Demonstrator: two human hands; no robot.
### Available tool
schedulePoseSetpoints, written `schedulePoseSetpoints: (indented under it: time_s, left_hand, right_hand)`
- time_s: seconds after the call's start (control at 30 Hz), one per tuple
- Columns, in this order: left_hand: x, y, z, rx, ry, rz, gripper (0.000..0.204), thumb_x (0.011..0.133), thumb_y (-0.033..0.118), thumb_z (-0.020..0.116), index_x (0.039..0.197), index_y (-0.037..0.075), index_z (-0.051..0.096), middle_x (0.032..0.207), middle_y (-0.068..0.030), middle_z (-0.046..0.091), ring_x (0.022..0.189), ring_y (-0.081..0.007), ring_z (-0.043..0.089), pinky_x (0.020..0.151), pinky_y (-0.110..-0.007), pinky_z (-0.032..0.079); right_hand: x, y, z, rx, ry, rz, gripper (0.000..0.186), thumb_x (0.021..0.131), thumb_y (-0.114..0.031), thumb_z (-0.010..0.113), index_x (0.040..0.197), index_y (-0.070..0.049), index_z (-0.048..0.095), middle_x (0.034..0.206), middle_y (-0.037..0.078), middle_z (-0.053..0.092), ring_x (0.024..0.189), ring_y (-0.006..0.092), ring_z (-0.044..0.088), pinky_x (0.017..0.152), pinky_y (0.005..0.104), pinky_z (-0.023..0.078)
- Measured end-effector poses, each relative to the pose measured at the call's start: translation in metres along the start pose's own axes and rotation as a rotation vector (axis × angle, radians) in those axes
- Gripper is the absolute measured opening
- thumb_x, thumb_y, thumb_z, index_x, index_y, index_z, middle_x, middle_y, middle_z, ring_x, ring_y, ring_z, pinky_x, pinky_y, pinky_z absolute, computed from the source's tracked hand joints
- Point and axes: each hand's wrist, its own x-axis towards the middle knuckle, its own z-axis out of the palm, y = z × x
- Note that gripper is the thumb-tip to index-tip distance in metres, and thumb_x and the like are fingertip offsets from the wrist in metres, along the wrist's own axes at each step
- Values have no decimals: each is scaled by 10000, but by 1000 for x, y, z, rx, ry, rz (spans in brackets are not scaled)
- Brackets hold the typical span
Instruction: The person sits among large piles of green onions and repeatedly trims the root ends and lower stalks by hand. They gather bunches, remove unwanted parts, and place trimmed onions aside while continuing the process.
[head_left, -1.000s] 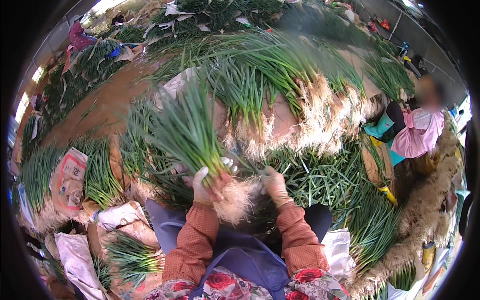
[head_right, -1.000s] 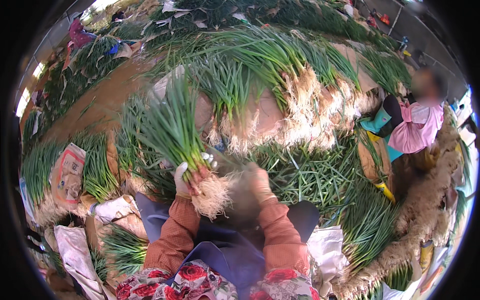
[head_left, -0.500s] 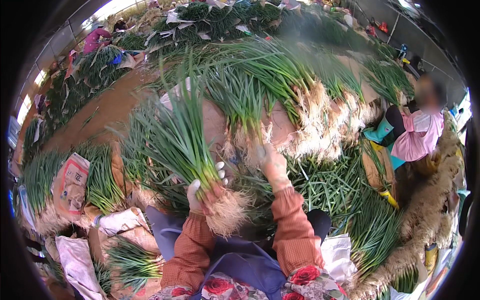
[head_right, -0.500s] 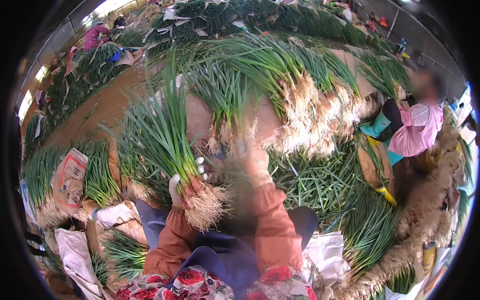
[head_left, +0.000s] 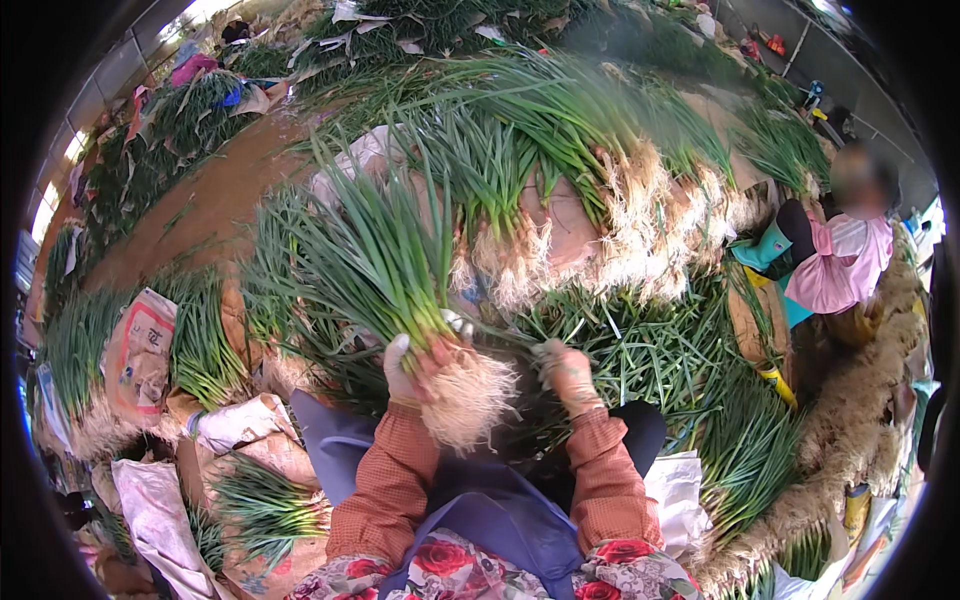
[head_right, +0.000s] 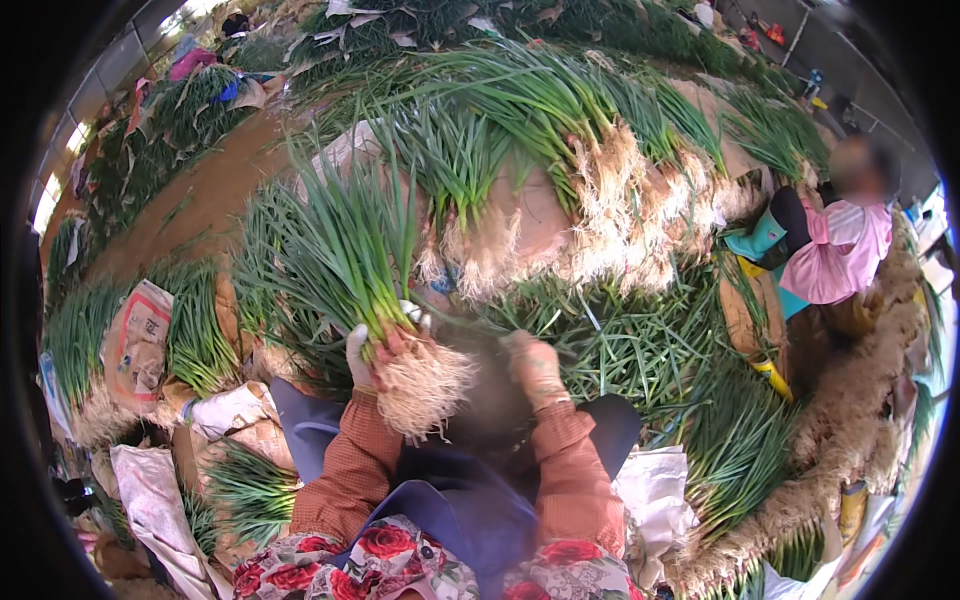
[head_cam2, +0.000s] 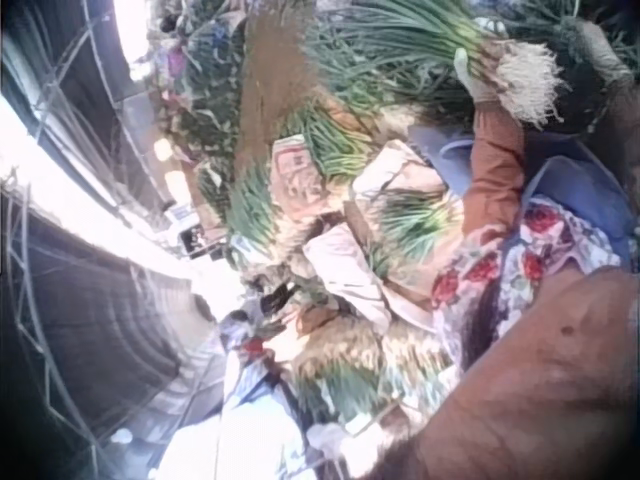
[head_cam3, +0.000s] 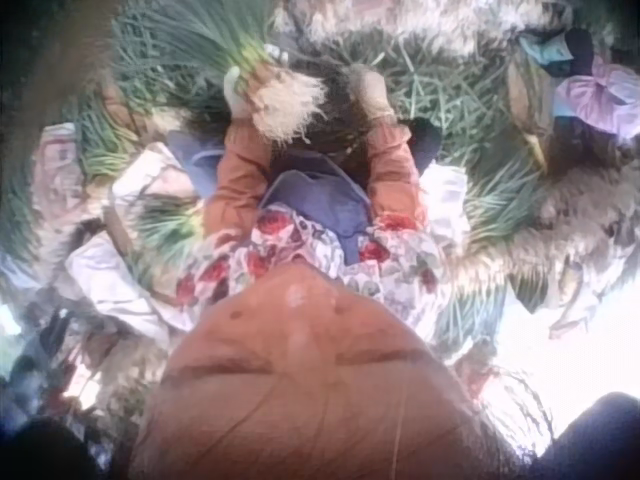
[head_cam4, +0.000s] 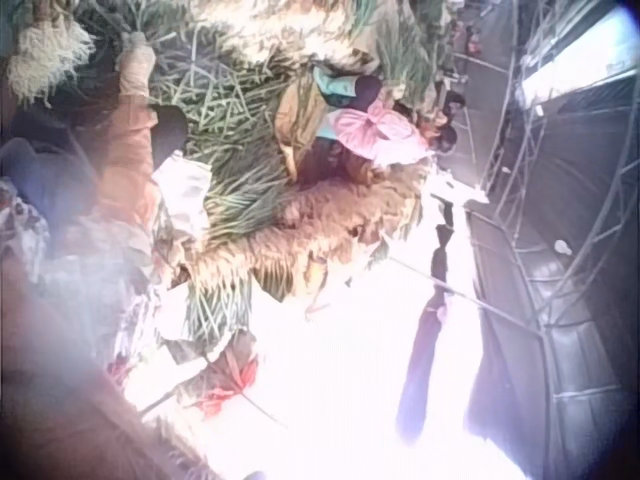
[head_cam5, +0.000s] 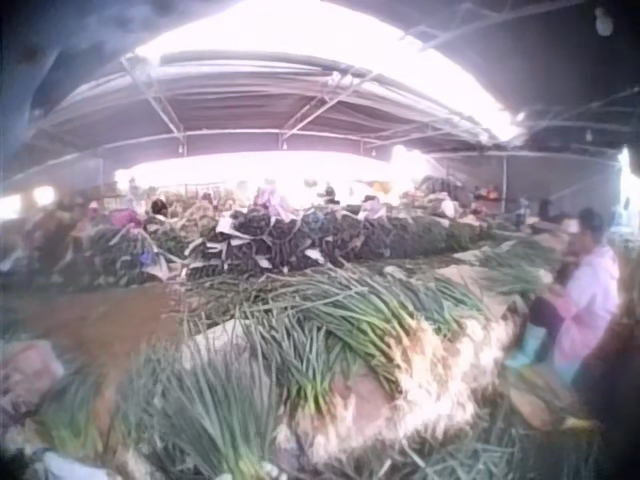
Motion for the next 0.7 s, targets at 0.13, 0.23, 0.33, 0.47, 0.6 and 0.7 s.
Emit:
schedulePoseSetpoints:
  time_s: [0.13,0.23,0.33,0.47,0.6,0.7]
  left_hand:
    - [-10,14,-36,-92,12,9,551,873,311,542,1351,55,444,1256,-145,564,1130,-275,561,942,-496,478]
    - [-16,9,-19,-124,77,95,617,868,309,542,1401,46,378,1332,-178,507,1180,-302,535,925,-501,493]
    - [-20,12,-34,-64,-27,-17,728,849,313,562,1443,-12,294,1407,-240,427,1211,-334,508,975,-466,473]
    - [-20,18,-8,87,-90,1,753,834,264,575,1445,-49,264,1422,-245,413,1208,-305,516,1080,-373,398]
    - [-15,21,30,148,-59,96,720,867,375,550,1448,26,309,1427,-221,424,1119,-283,580,970,-444,490]
    - [-21,35,22,68,-116,92,735,857,385,548,1454,34,302,1440,-206,417,1157,-288,550,940,-452,477]
  right_hand:
    - [8,-3,-29,-601,-384,-91,227,846,-225,634,1014,-73,623,890,154,679,840,390,652,716,455,520]
    - [27,-80,-44,-337,-88,-270,212,870,-230,627,1015,-76,634,874,198,675,815,365,668,737,439,541]
    - [74,-121,-35,-158,216,-369,196,938,-233,594,1015,-57,635,714,82,686,555,157,646,544,318,530]
    - [142,-137,-12,-456,114,-71,339,957,-373,538,1047,-61,633,777,133,699,575,223,657,571,368,533]
    - [176,-78,7,-113,-13,47,368,954,-378,539,1085,-43,619,723,115,675,550,191,649,535,341,522]
    - [161,-62,23,114,87,43,291,948,-294,556,1056,-31,617,691,62,655,530,160,625,506,320,502]
